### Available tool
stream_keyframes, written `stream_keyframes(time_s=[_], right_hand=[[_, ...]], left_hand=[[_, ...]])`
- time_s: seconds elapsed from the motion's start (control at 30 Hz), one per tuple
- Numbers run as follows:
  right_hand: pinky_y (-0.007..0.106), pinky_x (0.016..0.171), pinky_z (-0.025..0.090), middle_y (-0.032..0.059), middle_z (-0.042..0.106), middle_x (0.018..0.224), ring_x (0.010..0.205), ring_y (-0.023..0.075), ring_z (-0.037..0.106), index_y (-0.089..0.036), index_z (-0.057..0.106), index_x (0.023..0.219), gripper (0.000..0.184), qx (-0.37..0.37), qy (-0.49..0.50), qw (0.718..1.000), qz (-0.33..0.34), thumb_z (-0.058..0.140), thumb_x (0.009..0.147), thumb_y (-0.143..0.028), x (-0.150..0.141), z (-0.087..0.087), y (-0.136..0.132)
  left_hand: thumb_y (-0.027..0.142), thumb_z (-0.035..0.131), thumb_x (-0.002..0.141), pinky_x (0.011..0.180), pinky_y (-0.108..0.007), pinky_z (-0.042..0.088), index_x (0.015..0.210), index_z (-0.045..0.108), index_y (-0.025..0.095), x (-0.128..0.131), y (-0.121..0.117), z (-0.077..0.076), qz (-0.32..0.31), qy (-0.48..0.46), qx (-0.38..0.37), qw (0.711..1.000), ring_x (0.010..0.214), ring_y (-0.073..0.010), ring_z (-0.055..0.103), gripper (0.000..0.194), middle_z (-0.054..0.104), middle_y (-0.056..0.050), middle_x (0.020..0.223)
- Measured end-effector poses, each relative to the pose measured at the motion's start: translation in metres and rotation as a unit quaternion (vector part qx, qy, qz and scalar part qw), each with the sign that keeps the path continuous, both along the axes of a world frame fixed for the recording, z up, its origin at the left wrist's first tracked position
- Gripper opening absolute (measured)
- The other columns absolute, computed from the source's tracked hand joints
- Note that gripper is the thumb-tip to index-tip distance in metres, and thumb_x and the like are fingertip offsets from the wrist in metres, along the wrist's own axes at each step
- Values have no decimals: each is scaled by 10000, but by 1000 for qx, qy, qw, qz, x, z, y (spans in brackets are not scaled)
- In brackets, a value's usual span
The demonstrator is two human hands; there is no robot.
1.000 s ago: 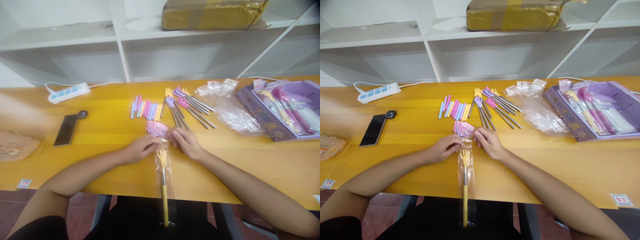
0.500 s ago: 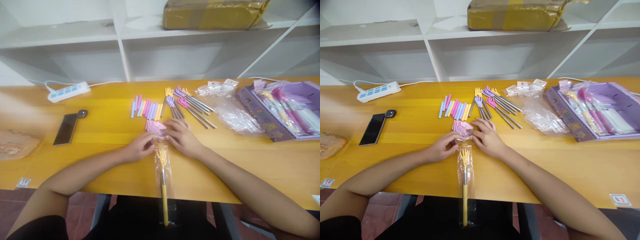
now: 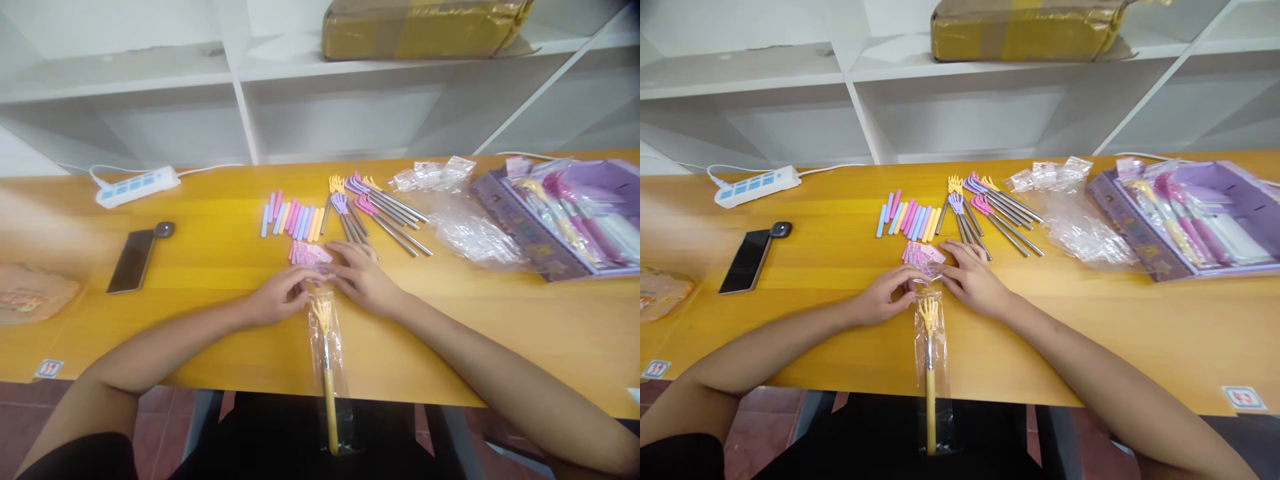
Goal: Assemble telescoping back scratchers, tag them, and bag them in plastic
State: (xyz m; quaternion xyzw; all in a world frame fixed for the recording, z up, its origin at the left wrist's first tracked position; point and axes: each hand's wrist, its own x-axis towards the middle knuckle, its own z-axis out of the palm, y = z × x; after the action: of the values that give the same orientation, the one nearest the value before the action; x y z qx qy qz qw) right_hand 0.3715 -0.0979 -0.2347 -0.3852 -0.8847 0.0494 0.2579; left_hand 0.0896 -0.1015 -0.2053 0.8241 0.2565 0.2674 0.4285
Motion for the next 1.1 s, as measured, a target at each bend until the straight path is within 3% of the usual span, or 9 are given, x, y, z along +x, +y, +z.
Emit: stream_keyframes(time_s=[0.23, 0.53, 0.83, 1.0, 1.1], right_hand=[[609, 1190, 418, 172, 537, 1627, 1497, 350, 524, -269, 715, 1484, 391, -6, -26, 1000, 6, 572, 1129, -350, -3, 3, -5], [582, 1165, 480, 144, 607, 1491, 1403, 324, 563, -292, 730, 1458, 394, -49, 81, 995, 15, 578, 1095, -297, -3, 4, -3], [458, 1049, 600, 100, 683, 1233, 1185, 227, 673, -326, 804, 1348, 349, -141, 229, 962, 43, 536, 1125, -306, -5, 15, -4], [388, 933, 613, 90, 692, 1148, 1057, 202, 687, -289, 838, 1168, 223, -121, 320, 939, -25, 631, 1094, -325, -4, 16, -5], [346, 839, 602, 72, 689, 1080, 967, 182, 674, -259, 766, 1116, 131, -118, 384, 914, -56, 688, 1070, -355, -5, 17, -5]], left_hand=[[154, 582, 1021, 795, -294, 554, 1330, 655, 212, -1, 0, 1, 3, 7, 1, 1000, 878, -158, 660, 322, 716, -85, 1191], [149, 581, 1026, 790, -289, 556, 1355, 650, 214, 0, 0, 0, -2, -1, 7, 1000, 871, -150, 664, 342, 730, -91, 1225], [189, 594, 1048, 982, -377, 603, 1359, 687, 217, -2, 0, -1, -6, -14, -24, 1000, 1082, -207, 742, 326, 759, -110, 1258], [224, 580, 1075, 983, -386, 596, 1431, 691, 229, -3, 2, -2, 2, -27, -42, 999, 1057, -205, 736, 373, 748, -135, 1340], [250, 580, 1084, 939, -378, 595, 1443, 710, 240, -4, 4, -4, 17, -44, -54, 997, 1005, -199, 716, 382, 758, -128, 1297]])
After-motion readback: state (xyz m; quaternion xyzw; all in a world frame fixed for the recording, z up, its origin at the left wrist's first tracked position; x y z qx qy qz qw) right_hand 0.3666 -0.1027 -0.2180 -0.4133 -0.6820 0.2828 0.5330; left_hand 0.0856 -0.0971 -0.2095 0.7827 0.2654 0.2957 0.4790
